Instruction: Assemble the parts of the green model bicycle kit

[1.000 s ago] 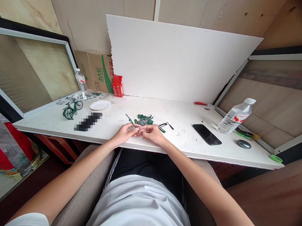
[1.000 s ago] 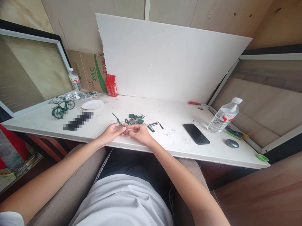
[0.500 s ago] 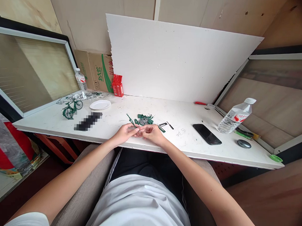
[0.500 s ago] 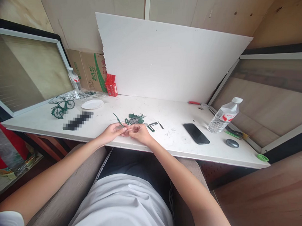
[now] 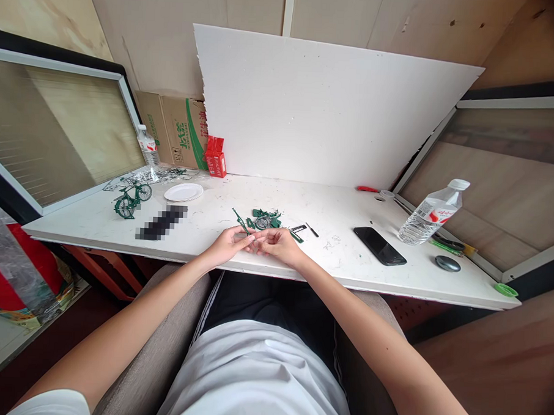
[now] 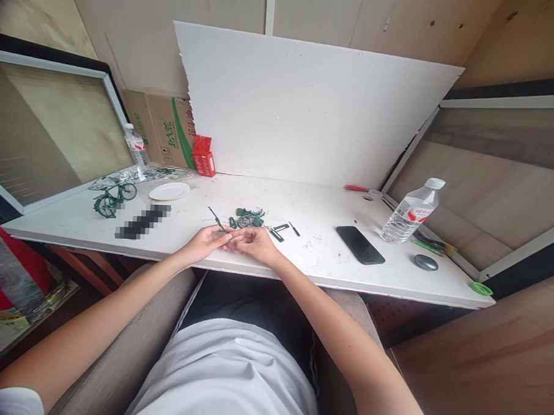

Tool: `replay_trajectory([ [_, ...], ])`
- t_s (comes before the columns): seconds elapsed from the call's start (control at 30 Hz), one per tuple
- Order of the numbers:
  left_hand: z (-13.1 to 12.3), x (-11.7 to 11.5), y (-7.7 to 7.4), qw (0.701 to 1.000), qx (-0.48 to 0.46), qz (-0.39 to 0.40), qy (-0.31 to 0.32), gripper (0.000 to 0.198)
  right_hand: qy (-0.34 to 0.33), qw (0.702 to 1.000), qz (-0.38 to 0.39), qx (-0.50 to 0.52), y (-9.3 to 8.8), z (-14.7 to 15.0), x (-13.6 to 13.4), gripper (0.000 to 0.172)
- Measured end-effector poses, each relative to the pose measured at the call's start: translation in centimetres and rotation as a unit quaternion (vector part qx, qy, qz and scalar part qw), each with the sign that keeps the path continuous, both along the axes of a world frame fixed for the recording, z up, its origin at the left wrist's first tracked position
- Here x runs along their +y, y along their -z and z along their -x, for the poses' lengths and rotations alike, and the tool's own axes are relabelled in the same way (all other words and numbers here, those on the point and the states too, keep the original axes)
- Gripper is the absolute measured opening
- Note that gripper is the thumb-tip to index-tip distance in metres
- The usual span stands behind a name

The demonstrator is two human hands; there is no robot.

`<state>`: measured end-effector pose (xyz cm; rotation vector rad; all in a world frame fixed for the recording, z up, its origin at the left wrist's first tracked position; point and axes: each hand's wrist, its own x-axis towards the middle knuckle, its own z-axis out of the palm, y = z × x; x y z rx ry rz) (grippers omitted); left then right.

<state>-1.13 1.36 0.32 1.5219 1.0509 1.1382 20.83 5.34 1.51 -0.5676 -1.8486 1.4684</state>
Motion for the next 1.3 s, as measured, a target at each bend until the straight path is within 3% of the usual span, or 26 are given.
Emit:
replay_trajectory([
  [0.3,-0.37,-0.53,-1.02,1.000,0.003,0.014,-0.012,0.057,-0.004,1.000,-0.014,-0.007,-0.38,-0.08,-0.18,0.029],
  [0.57,-0.29,-0.37,-0.60,1.000,0.004,-0.007,-0.005,0.053,0.003,1.000,-0.004,0.009,-0.51,0.22,-0.49,0.028],
  [0.93,-0.58,-0.29,-0.42,0.999,-0.019,0.000,-0.028,0.055,0.010,1.000,-0.024,0.005,-0.65,0.53,-0.73,0.045],
  [1.3,-0.74,-0.20,-0.27,0.999,-0.035,-0.002,-0.017,0.055,0.022,0.999,-0.026,0.001,-0.16,0.30,-0.41,0.042],
])
